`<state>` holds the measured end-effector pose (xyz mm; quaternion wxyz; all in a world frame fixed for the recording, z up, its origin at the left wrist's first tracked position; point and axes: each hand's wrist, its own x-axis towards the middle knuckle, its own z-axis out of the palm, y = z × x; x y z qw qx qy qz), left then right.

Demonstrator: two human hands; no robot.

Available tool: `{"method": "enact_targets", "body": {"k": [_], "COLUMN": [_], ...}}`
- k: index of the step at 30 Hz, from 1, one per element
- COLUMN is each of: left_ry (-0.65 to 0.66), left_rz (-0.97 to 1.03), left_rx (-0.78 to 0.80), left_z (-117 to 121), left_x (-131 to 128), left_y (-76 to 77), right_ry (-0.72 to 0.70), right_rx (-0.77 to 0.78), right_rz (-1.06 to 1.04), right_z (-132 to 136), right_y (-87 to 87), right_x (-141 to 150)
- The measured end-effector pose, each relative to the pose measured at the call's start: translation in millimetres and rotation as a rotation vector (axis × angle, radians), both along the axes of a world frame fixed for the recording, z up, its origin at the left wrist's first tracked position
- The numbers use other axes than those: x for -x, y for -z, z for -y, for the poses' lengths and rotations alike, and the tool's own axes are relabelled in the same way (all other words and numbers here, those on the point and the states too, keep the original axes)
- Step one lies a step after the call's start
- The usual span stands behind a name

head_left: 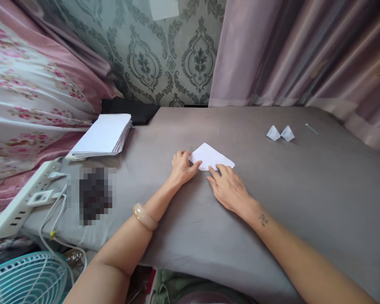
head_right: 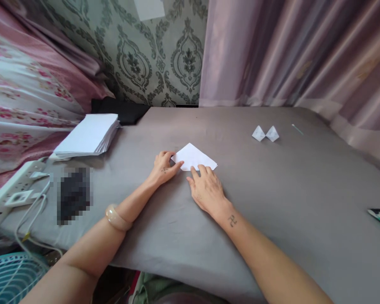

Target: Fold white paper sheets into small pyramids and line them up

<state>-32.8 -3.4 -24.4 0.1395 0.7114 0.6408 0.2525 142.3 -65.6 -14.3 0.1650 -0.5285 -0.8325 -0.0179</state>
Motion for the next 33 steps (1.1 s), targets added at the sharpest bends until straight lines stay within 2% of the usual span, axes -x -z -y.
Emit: {"method": "enact_targets", "body": {"k": [6, 13, 15, 18, 27, 29, 33], "left_ry": [-0.090, -0.129, -0.088, 0.041, 0.258, 0.305, 0.288], "left_rz": [0.100, 0.278, 0.382, 0.461, 0.367, 0.270, -0.009], "left_rx": [0.047, 0.162, 0.238, 0.309, 0.521, 0.435, 0.026], "left_z": [-9, 15, 24, 34, 40, 42, 44], "left_x": [8, 7, 6, 4, 9, 11, 12], "left_y": [-1.3, -15.3, -16.9, -17.5, -29.0, -28.6, -20.2], "right_ry": [0.012, 0.025, 0.040, 0.035, -0.015, -0.023, -0.056], "right_rx": [0.047, 0.075, 0.079, 0.089, 0.136, 0.142, 0.126], "right_rz": [-0.023, -0.025, -0.018, -0.026, -0.154, -0.183, -0.282], "right_z": [0, -12, -17, -25, -37, -37, -37], "right_y": [2.6, 1.3, -0.3, -1.1, 9.3, 11.3, 13.8], "right_x": [-2, -10, -11, -15, -30, -31, -31]}}
